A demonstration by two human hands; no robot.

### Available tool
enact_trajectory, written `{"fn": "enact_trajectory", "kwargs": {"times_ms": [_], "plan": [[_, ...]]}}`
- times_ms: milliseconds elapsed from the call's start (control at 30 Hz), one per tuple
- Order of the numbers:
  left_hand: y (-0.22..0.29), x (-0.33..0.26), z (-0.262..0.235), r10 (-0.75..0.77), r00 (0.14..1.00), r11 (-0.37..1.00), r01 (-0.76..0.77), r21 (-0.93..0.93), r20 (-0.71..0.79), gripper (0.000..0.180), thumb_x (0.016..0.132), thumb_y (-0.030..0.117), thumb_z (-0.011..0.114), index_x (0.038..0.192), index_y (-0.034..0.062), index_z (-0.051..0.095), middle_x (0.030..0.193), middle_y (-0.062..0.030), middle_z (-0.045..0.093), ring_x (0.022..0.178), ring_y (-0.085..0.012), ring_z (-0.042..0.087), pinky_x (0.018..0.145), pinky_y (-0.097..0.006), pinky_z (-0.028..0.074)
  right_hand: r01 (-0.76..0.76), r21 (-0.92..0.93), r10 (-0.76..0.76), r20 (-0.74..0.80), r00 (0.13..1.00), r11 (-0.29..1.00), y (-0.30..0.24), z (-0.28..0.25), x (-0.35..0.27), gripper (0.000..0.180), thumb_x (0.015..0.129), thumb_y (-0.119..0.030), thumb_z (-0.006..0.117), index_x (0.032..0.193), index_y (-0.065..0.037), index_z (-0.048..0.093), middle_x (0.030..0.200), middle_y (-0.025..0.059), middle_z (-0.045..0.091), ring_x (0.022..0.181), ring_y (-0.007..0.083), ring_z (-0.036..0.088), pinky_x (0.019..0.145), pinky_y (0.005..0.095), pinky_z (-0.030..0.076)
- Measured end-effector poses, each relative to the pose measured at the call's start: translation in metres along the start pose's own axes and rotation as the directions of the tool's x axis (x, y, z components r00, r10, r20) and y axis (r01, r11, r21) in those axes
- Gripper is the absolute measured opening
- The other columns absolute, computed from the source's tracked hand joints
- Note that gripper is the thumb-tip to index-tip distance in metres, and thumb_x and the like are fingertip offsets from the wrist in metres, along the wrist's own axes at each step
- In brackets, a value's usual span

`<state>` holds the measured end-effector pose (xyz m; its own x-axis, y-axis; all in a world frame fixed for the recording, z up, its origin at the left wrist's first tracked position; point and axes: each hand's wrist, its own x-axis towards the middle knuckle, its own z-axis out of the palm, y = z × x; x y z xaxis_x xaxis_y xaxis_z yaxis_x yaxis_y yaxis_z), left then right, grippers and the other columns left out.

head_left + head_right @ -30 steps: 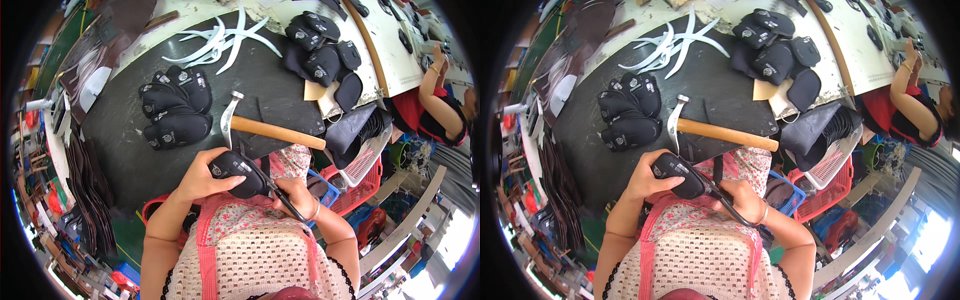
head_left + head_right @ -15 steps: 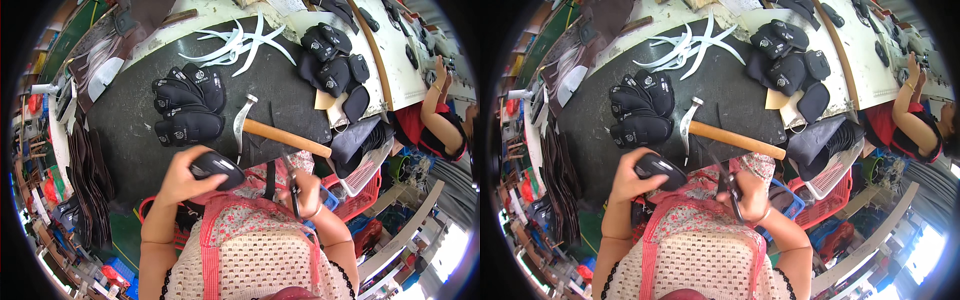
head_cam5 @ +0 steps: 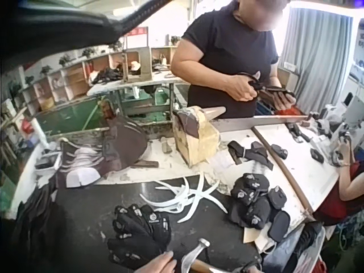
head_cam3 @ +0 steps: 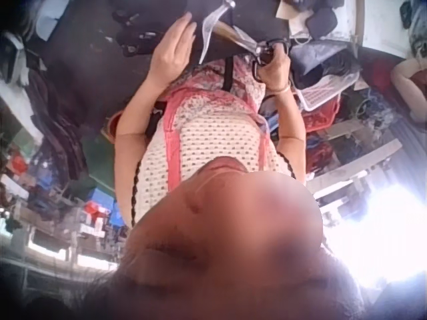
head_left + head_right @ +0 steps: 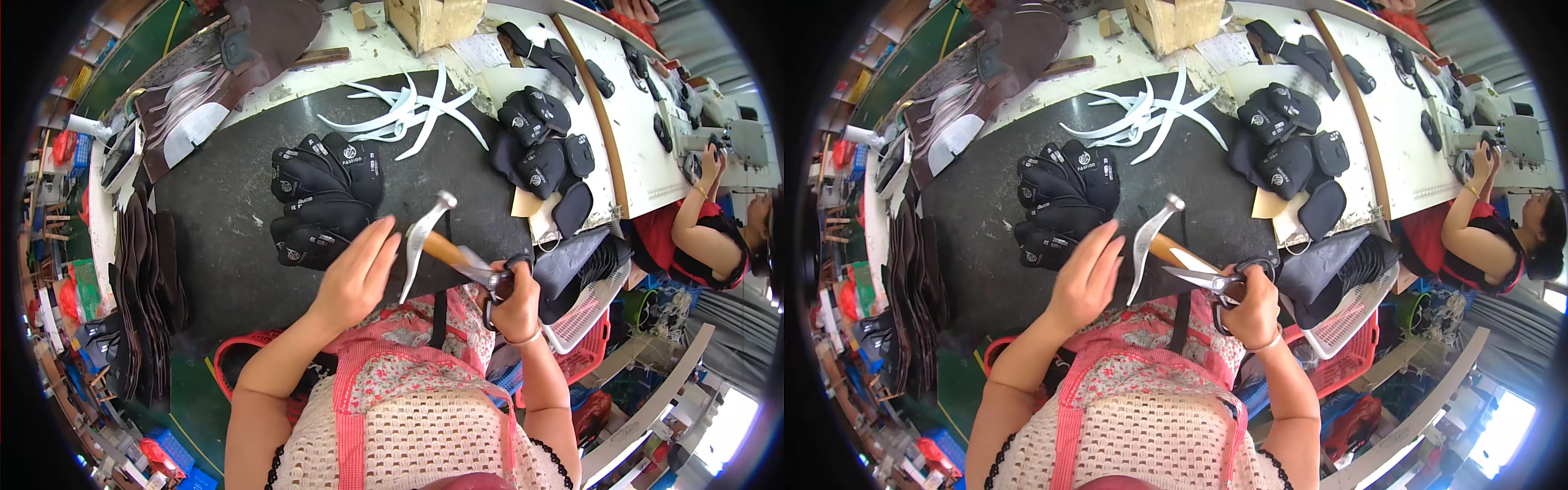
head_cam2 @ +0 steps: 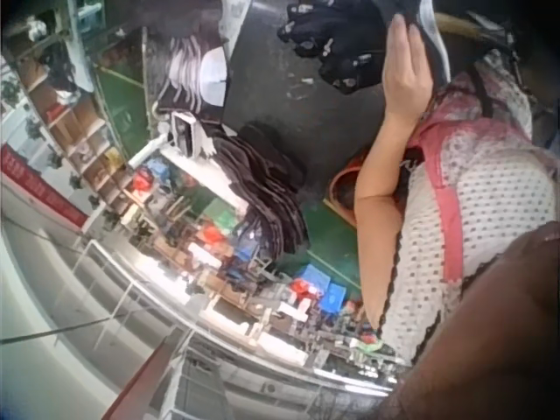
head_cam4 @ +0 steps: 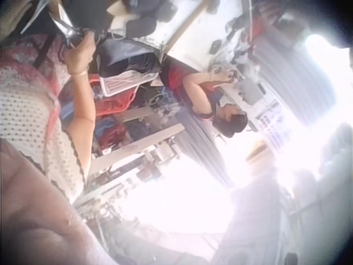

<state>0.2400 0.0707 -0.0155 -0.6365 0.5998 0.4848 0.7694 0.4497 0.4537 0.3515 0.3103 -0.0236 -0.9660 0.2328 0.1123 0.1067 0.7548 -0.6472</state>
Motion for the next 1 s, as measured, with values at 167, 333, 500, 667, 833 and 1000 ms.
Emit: {"fn": "enact_trajectory", "kwargs": {"times_ms": [167,333,500,667,833,1000], "plan": [[0.001,0.025,0.042,-0.221,0.927,0.975,0.205,0.084,0.302,0.075,0.074,0.033,0.066,0.129,-0.0061,0.035,0.138,-0.0289,0.023,0.13,-0.0451,0.017,0.105,-0.054,0.015,-0.22,0.16,0.242,-0.132,0.961,0.962,-0.014,-0.027,0.001,0.032,0.065,-0.005,0.069,0.086,0.002,0.046,0.074,0.0066,0.06,0.067,0.0068,0.053,0.061,0.0216,0.044],[0.025,-0.012,0.079,0.372,0.839,0.884,-0.189,-0.427,0.399,0.064,0.074,0.039,0.064,0.122,0.0004,0.046,0.131,-0.0237,0.038,0.126,-0.0381,0.032,0.104,-0.05,0.023,-0.196,0.163,0.218,-0.125,0.968,0.967,-0.025,-0.026,0.02,0.032,0.066,-0.001,0.069,0.088,0.001,0.046,0.08,0.0065,0.06,0.071,0.008,0.054,0.065,0.0215,0.044],[0.043,-0.03,0.078,0.555,0.71,0.711,-0.135,-0.69,0.434,0.043,0.082,0.03,0.057,0.114,0.0026,0.053,0.118,-0.0159,0.052,0.112,-0.0283,0.05,0.091,-0.04,0.041,0.037,0.194,-0.049,0.059,0.997,0.98,-0.09,-0.003,0.065,0.035,0.065,-0.002,0.072,0.089,0.0,0.047,0.08,0.0074,0.059,0.072,0.0106,0.055,0.067,0.0255,0.045],[0.035,-0.047,0.074,0.4,0.901,0.815,-0.265,-0.514,0.169,0.034,0.086,0.025,0.055,0.111,0.0015,0.054,0.114,-0.0146,0.055,0.101,-0.0295,0.056,0.084,-0.037,0.046,0.139,0.356,-0.258,0.313,0.914,0.924,-0.172,0.071,0.098,0.038,0.063,-0.009,0.076,0.086,-0.001,0.046,0.072,0.0115,0.057,0.065,0.0221,0.058,0.057,0.0335,0.045],[0.025,-0.071,-0.02,-0.277,0.665,0.378,0.739,-0.558,0.693,0.039,0.084,0.026,0.06,0.115,0.003,0.054,0.121,-0.0123,0.052,0.11,-0.0263,0.052,0.091,-0.036,0.041,-0.047,0.394,-0.171,0.499,0.849,0.918,-0.23,0.124,0.078,0.034,0.068,-0.004,0.063,0.092,0.006,0.041,0.079,0.0225,0.059,0.079,0.0407,0.06,0.07,0.0438,0.048],[0.015,-0.149,-0.044,-0.678,0.525,-0.121,0.611,-0.782,0.514,0.039,0.083,0.014,0.062,0.117,-0.0004,0.051,0.124,-0.0131,0.049,0.112,-0.0246,0.051,0.093,-0.038,0.043,-0.219,0.471,-0.107,0.572,0.813,0.854,-0.244,0.162,0.05,0.034,0.067,0.002,0.058,0.093,0.006,0.037,0.09,0.0284,0.053,0.088,0.044,0.055,0.077,0.0451,0.044]]}}
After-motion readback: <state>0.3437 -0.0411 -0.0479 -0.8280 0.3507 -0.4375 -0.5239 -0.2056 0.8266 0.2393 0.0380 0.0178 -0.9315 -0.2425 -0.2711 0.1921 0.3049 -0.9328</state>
